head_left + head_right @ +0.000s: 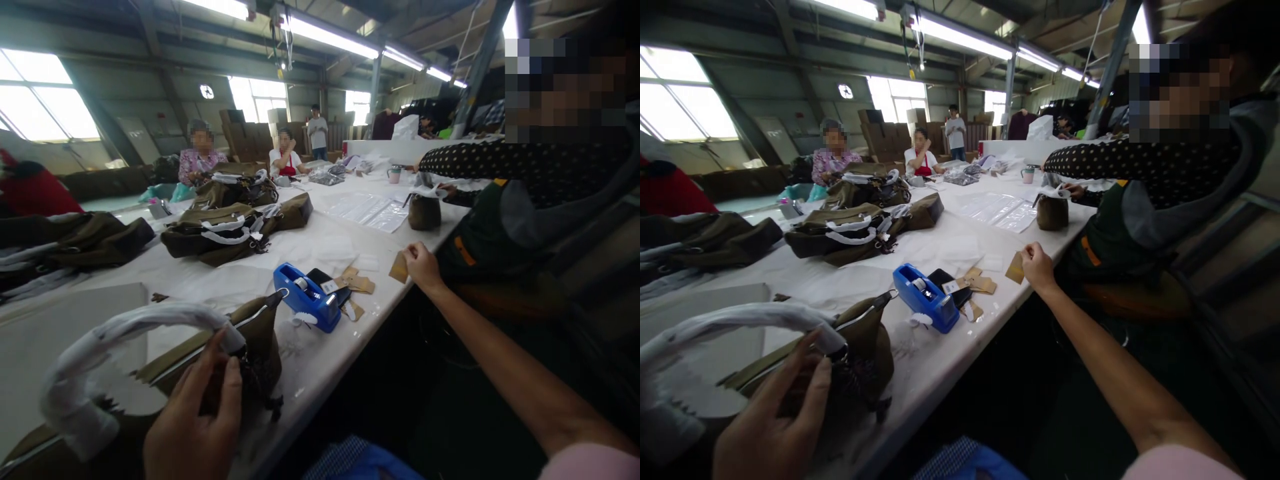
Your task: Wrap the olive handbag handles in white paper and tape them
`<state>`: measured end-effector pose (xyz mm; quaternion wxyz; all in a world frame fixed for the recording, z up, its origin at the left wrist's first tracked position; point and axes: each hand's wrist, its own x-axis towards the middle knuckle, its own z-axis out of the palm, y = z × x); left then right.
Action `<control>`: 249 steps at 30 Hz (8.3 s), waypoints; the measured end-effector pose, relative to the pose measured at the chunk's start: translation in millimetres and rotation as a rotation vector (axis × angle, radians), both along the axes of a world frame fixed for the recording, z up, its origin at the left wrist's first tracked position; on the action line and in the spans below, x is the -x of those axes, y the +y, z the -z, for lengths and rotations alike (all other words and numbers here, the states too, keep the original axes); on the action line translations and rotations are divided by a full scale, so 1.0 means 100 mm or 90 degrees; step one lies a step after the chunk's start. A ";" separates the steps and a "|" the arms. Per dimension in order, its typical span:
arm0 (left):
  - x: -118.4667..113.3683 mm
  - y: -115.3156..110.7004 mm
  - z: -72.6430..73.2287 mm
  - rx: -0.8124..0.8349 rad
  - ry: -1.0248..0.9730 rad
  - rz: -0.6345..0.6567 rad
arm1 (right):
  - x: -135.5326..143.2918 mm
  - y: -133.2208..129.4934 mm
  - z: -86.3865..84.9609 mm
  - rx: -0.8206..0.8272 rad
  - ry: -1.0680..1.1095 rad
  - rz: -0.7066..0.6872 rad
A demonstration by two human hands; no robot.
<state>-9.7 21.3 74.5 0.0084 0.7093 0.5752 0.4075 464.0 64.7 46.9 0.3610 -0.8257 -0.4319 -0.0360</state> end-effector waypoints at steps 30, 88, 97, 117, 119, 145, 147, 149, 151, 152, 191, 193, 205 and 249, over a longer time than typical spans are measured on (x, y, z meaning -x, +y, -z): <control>0.15 -0.99 0.20 0.324 -0.695 0.257 | 2.63 -1.16 -0.12 0.235 0.170 -0.870; 1.13 -0.50 0.01 -0.106 -0.535 0.028 | 3.65 -0.46 -0.01 -0.180 0.105 -0.765; 0.85 -0.47 -0.01 -0.058 -0.526 0.173 | 3.73 -0.39 -0.02 -0.282 -0.063 -0.738; 0.77 -0.53 -0.04 -0.107 -0.353 0.170 | 3.80 -0.53 -0.28 -0.253 0.084 -0.755; 0.77 -0.54 -0.03 -0.103 -0.351 0.175 | 3.82 -0.52 -0.29 -0.169 0.238 -0.727; 0.71 -0.57 0.05 -0.026 -0.285 0.066 | 3.82 -0.50 -0.28 -0.093 0.355 -0.743; 0.72 -0.56 0.06 -0.023 -0.269 0.054 | 3.80 -0.49 -0.27 -0.040 0.438 -0.752; 0.72 -0.56 0.07 -0.023 -0.266 0.056 | 3.78 -0.48 -0.24 0.009 0.500 -0.749; 0.73 -0.55 0.08 -0.027 -0.275 0.060 | 3.77 -0.48 -0.21 0.034 0.531 -0.745; 0.73 -0.55 0.08 -0.030 -0.281 0.062 | 3.77 -0.47 -0.20 0.032 0.531 -0.746; 0.78 -0.59 0.06 0.016 -0.265 0.042 | 3.81 -0.44 -0.15 -0.244 0.096 -0.745; 0.78 -0.60 0.05 0.021 -0.266 0.038 | 3.80 -0.46 -0.15 -0.243 0.093 -0.751; 0.73 -0.59 0.13 0.012 -0.356 0.048 | 3.91 -0.52 -0.17 -0.221 0.208 -0.684; 1.26 -0.32 0.84 0.125 -0.322 -0.107 | 3.15 -0.51 0.59 -0.250 0.353 -0.440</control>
